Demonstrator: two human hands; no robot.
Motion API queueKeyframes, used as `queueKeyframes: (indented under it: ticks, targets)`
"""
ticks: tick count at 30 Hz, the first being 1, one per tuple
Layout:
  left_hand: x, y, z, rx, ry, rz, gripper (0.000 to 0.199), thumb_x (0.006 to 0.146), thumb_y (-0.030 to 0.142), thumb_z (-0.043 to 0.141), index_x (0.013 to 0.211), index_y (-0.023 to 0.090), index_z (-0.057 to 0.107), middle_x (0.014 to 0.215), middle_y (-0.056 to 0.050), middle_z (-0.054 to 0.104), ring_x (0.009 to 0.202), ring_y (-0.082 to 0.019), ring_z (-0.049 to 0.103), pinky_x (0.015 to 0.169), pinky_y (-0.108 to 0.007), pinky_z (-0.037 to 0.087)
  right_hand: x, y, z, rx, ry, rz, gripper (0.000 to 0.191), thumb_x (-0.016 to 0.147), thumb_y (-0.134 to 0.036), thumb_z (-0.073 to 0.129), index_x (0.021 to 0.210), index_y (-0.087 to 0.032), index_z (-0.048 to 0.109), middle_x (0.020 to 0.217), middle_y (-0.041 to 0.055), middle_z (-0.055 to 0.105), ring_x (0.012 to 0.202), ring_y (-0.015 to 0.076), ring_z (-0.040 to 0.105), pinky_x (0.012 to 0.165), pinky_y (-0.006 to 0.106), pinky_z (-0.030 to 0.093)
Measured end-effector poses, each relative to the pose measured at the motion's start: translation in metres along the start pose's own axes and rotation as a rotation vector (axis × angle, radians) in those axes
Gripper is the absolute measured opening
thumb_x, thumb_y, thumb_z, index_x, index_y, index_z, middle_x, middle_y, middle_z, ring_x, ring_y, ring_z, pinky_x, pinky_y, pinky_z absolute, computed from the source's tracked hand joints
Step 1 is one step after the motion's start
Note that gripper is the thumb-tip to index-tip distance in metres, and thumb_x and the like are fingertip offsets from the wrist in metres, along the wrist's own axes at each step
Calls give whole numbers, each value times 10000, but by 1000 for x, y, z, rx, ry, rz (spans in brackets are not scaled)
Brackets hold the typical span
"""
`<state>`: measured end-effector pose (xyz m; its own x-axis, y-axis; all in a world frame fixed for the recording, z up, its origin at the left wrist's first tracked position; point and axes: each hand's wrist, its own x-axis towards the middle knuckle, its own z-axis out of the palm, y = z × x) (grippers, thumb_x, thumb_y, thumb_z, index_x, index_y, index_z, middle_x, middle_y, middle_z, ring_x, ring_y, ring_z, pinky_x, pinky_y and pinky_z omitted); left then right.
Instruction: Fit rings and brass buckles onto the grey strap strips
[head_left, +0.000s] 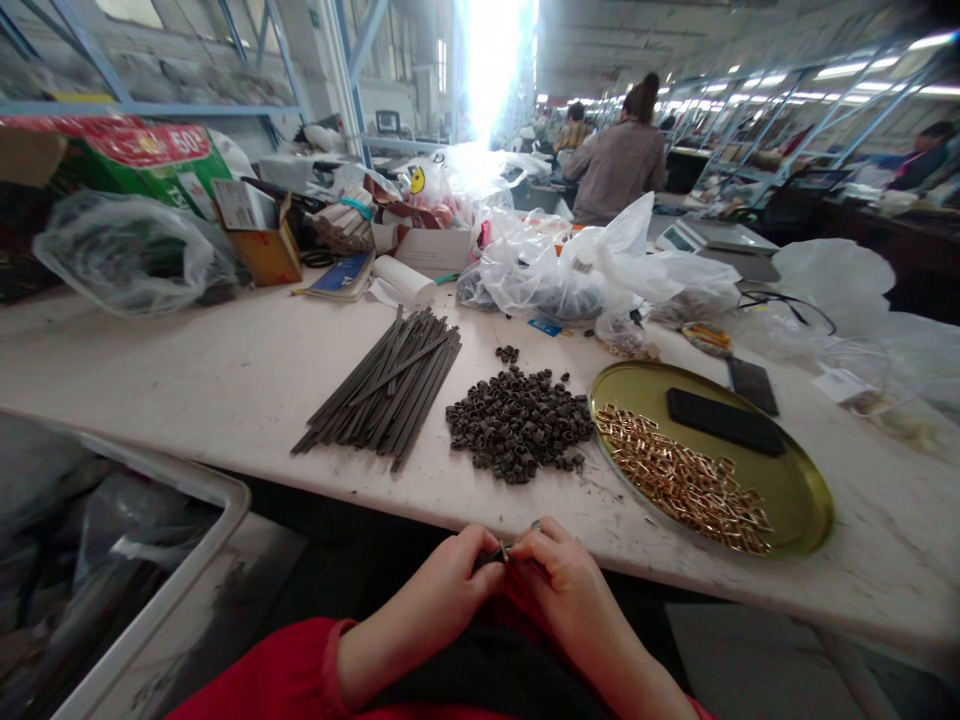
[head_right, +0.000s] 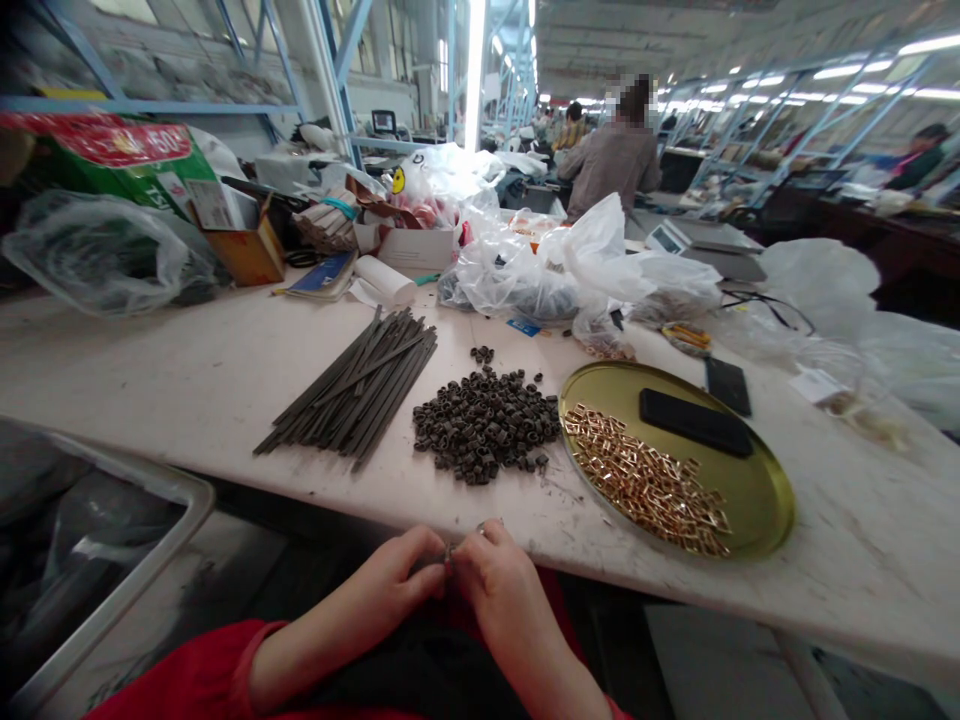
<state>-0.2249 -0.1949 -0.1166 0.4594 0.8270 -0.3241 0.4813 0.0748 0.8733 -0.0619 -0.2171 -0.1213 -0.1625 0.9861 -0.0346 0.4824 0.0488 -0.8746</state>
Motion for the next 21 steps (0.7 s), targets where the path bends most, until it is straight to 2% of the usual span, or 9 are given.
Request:
queueKeyframes:
  ticks: [3,5,9,11,13,16,18,21]
  targets:
    - [-2,0,-2,-37,5,-1,111,775,222,496,834,155,562,823,-14,618,768,-165,542,696,-259,393,-3,-4,-3,24,-47,-67,224,827,-162,500,719,-241,679,743,20,542,694,172,529,631,279,403]
    - [-4,3,-2,-34,21,4,103,774,235,507,813,157,561,806,-11,620,758,-164,538,696,-261,389,-5,-3,-4,62,-28,-74,220,836,-189,498,734,-242,685,754,25,563,720,179,539,665,287,416]
    - [-6,9,1,-27,27,-11,106,767,265,523,769,161,541,756,-3,601,721,-164,525,660,-260,377,-7,4,1,200,74,72,45,779,-215,589,767,-223,632,738,2,600,724,189,565,671,296,443]
    - [-6,9,2,-48,39,-21,118,766,277,523,767,160,539,746,-4,595,716,-167,523,656,-263,379,-7,6,4,203,115,109,23,758,-221,614,737,-216,611,698,-8,599,683,186,568,644,298,448]
    - [-5,7,3,-92,71,-15,144,770,299,522,770,156,538,739,-6,590,715,-167,522,662,-265,386,-8,7,7,140,132,43,71,778,-227,592,718,-216,629,699,5,606,699,193,576,670,310,456]
    - [-3,3,4,-185,108,13,184,785,338,516,780,154,528,737,-6,581,713,-161,517,665,-262,396,-11,5,11,62,152,-82,163,822,-212,534,918,-231,664,897,57,647,860,216,594,794,339,467]
    - [-3,1,6,-215,121,33,212,800,366,505,769,156,512,720,0,563,688,-149,502,641,-252,394,-13,3,12,23,180,-107,227,831,-199,516,1010,-232,652,978,82,644,920,225,596,828,348,471]
    - [-3,-1,9,-272,105,34,282,854,416,406,744,167,477,607,32,485,559,-117,438,535,-230,361,-13,3,12,-3,198,-114,240,846,-205,492,1007,-229,668,965,93,661,907,227,614,821,350,486]
